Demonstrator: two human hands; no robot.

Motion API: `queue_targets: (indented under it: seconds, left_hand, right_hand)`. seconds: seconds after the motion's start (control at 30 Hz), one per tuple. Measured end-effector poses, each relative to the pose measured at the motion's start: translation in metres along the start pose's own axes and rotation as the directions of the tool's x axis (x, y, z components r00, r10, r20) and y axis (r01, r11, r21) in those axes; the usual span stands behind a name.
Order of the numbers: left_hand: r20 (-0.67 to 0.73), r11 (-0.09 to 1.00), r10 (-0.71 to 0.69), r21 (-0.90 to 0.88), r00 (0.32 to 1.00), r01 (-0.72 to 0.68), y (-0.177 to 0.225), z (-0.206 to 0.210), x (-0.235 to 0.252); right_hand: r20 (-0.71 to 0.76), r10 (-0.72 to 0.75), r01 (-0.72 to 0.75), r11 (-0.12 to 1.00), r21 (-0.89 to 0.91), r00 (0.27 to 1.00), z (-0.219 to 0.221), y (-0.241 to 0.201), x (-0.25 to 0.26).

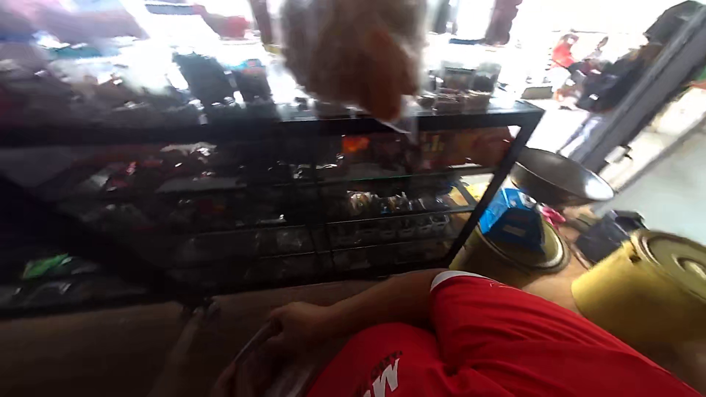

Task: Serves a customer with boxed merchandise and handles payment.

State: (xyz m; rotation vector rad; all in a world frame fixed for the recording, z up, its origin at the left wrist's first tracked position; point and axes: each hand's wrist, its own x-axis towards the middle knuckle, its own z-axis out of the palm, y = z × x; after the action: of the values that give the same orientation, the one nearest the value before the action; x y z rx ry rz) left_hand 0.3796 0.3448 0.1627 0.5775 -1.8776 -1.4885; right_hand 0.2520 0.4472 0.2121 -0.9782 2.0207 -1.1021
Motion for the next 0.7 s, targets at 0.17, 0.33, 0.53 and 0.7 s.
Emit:
queue_targets:
  seconds: [0.17,0.33,0.53,0.7]
  left_hand:
    - [0.151,0.938,-0.343,0.105,0.927,0.330,-0.012,-0.019,0.026]
    - [0.260,0.843,-0.538,0.149,0.802,0.517,-0.014,-0.039,0.094]
    - [0.220,0.851,-0.523,0.086,0.823,0.518,-0.031,-0.067,0.180]
    - [0.028,0.848,-0.530,-0.005,0.848,0.530,-0.042,-0.093,0.219]
  right_hand:
    - [-0.023,0.025,-0.022,0.996,0.085,0.999,0.008,-0.021,0.052]
    - [-0.038,0.064,-0.059,0.989,0.136,0.997,-0.008,-0.024,0.132]
    - [0.107,0.070,-0.075,0.996,0.045,0.992,-0.038,-0.042,0.239]
    - [0.236,0.042,-0.048,0.999,0.021,0.971,-0.034,-0.062,0.323]
